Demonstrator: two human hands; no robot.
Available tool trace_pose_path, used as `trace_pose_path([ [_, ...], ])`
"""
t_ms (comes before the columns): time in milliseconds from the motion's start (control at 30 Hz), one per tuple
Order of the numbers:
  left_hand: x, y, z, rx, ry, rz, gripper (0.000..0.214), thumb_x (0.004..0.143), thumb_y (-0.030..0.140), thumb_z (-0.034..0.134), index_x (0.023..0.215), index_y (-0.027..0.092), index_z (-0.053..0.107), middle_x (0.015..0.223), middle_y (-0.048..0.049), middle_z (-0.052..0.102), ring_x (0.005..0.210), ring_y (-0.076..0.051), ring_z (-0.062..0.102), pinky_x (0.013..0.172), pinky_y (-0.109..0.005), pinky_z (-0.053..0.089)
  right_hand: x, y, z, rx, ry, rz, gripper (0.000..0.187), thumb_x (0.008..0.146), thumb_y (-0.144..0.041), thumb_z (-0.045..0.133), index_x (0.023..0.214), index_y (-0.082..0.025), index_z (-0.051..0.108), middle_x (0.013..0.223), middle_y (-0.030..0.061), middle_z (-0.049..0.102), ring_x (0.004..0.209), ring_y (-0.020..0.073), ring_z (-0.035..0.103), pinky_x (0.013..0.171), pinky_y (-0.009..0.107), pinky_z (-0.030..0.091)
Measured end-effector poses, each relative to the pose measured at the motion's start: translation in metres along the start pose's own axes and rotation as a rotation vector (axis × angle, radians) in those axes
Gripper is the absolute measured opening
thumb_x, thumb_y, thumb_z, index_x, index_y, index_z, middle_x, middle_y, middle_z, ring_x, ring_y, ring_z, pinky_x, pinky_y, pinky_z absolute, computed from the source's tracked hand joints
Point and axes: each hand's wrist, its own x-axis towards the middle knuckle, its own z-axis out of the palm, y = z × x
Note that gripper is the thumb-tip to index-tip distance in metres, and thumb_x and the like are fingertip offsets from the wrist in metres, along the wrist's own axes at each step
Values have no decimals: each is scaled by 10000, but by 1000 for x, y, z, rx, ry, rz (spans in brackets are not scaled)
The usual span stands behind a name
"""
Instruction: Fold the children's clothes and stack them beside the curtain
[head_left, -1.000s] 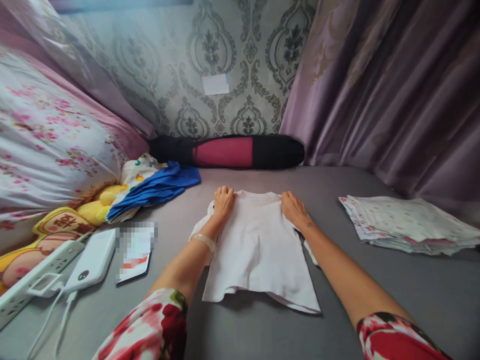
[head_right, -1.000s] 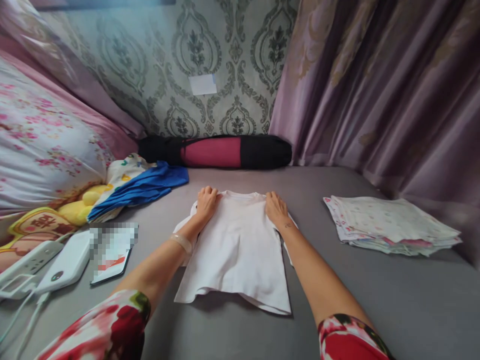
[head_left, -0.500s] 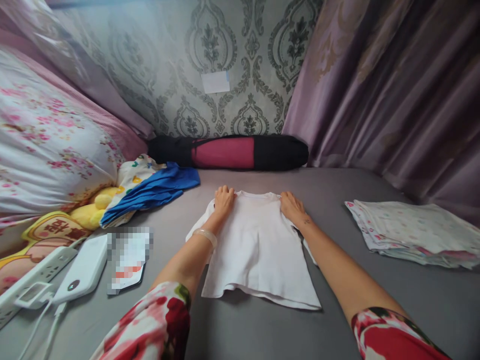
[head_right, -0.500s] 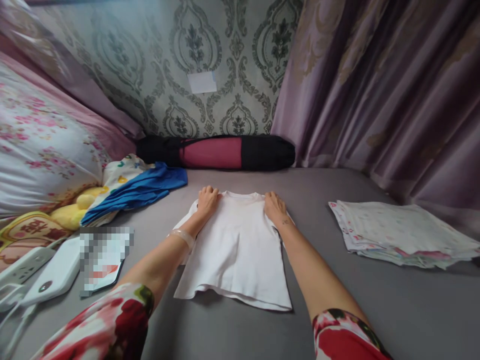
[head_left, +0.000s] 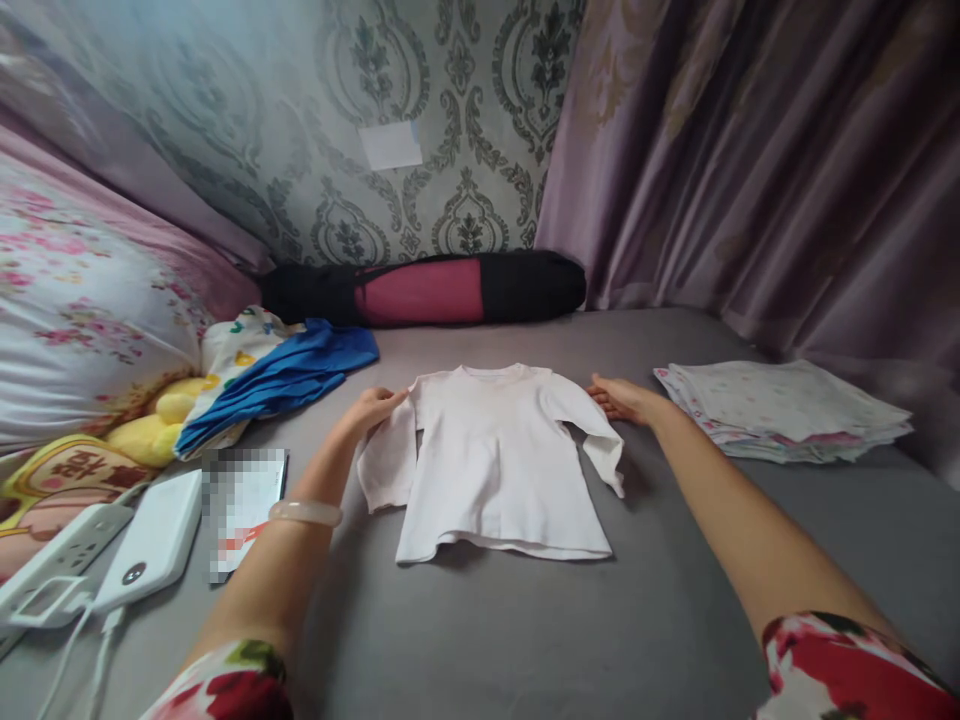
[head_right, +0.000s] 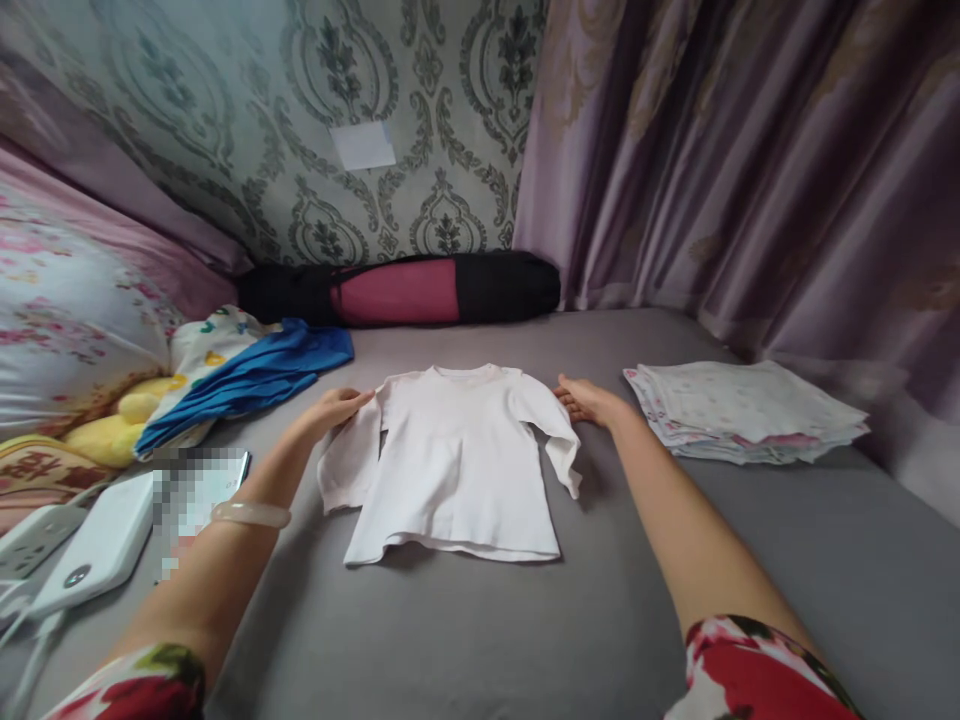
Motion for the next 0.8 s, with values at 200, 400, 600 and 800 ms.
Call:
trace_pose_path([
  [200, -44, -23, -11, -90, -40, -73, 374, 717, 535, 595, 859, 194, 659, 677, -16, 624, 680, -184, 583, 566, -254, 419, -25, 15, -14, 163, -162, 12, 96, 877, -222, 560, 891, -166, 638, 794, 54, 702, 678, 129, 647, 660, 226, 530],
  [400, -69, -23, -9, 52, 33, -112, 409, 653, 415, 689, 966, 161, 616, 896, -69, 646, 843, -230, 609, 709, -301, 477, -25, 21, -10, 57, -73, -40, 191, 696, -194, 752, 873, -172, 684, 869, 77, 727, 741, 150, 666, 678, 235, 545],
  [600, -93, -15, -2, 226, -76, 300, 330, 738, 362, 621, 1026, 201, 602, 1036, -77, 592, 957, -224, 565, 854, -344, 466, -4, 21, -15, -272, 477, -319, 173, 789, -291, 605, 877, -185, 710, 910, 79, 733, 874, 213, 662, 817, 311, 517],
  [800, -113, -9, -7, 353, -370, 321, 634, 604, 386, 749, 1187, 215, 569, 1186, -91, 517, 1025, -254, 537, 891, -362, 454, -14, 29, -26, -298, 324, -301, 257, 815, -413, 600, 889, -187, 698, 949, 82, 733, 917, 236, 653, 885, 340, 503],
])
